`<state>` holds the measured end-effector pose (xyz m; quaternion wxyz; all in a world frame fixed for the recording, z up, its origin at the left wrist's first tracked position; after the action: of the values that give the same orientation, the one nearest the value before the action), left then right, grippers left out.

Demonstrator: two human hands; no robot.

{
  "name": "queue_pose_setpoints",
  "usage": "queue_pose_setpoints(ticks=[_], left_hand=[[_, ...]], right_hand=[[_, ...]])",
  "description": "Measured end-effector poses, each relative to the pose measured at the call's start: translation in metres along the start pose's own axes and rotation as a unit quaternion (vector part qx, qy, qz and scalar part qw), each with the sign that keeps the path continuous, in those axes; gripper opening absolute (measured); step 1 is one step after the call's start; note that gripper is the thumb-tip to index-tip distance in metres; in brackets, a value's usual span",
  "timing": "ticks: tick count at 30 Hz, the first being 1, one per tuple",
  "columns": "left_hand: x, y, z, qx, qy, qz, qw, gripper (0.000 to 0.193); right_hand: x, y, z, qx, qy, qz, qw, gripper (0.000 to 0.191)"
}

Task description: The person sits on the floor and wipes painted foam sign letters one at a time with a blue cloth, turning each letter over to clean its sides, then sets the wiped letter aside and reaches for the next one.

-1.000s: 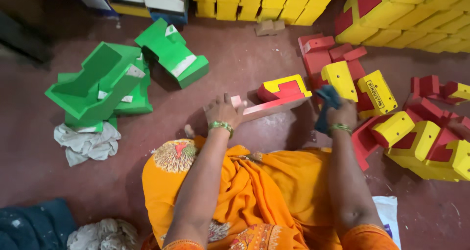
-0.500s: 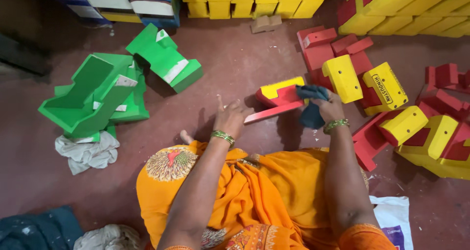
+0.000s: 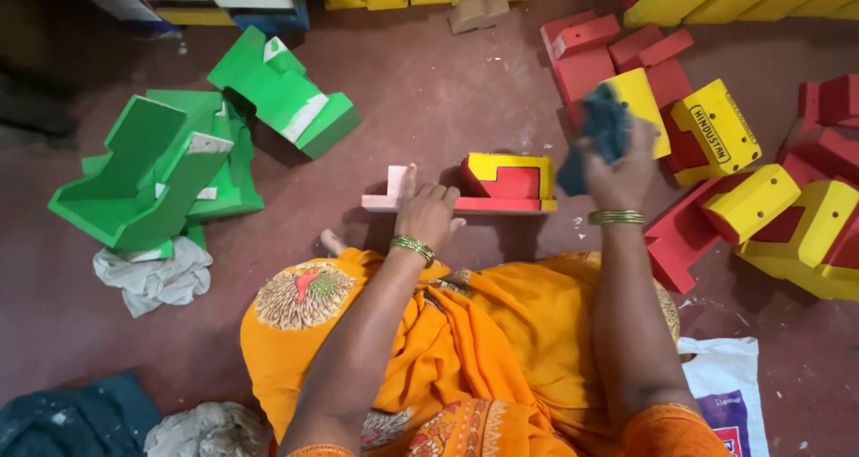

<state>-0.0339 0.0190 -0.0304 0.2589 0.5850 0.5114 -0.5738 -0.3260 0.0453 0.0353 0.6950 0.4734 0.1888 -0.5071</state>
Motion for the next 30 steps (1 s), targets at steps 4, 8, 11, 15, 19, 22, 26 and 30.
queue_pose_setpoints(ticks=[4,8,11,15,19,22,26,30], left_hand=[[0.01,-0.002,0.007,0.009,-0.02,-0.012,1.0,0.051],[0.012,-0.004,0.006,0.023,-0.078,-0.027,0.996,0.048],[0.01,-0.004,0.011,0.017,-0.072,-0.041,0.996,0.045],[0.01,-0.001,0.015,0.007,-0.006,-0.056,0.998,0.046],[0.009,0.0,0.014,0.023,-0.074,-0.057,0.995,0.044],[0.013,0.0,0.016,0.021,-0.092,-0.058,0.994,0.043],[0.019,0.002,0.019,0.015,-0.069,-0.049,0.996,0.042],[0.022,0.002,0.02,-0.002,-0.069,-0.047,0.997,0.03]], right_hand=[[0.051,0.021,-0.006,-0.015,0.169,-0.041,0.985,0.059],[0.098,0.049,-0.02,-0.069,0.226,-0.1,0.966,0.071],[0.106,0.062,-0.019,-0.106,0.22,-0.066,0.968,0.065],[0.084,0.059,-0.004,-0.08,0.232,-0.106,0.964,0.068],[0.064,0.06,0.007,-0.081,0.219,-0.147,0.961,0.067],[0.072,0.059,0.003,-0.017,0.261,-0.149,0.954,0.071],[0.1,0.068,-0.01,-0.056,0.271,-0.105,0.955,0.078],[0.11,0.09,-0.015,-0.146,0.162,0.131,0.967,0.068]])
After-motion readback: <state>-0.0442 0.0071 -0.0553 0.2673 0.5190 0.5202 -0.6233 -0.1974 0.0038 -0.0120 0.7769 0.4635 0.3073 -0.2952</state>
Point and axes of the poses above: each hand's wrist, its own z-axis towards the middle knuckle, its own x-axis out of the palm, y = z × x, the point moved 3 cm from there along z, towards the middle knuckle, and after that the axes turned 13 degrees about -x, right-handed, at the moved point
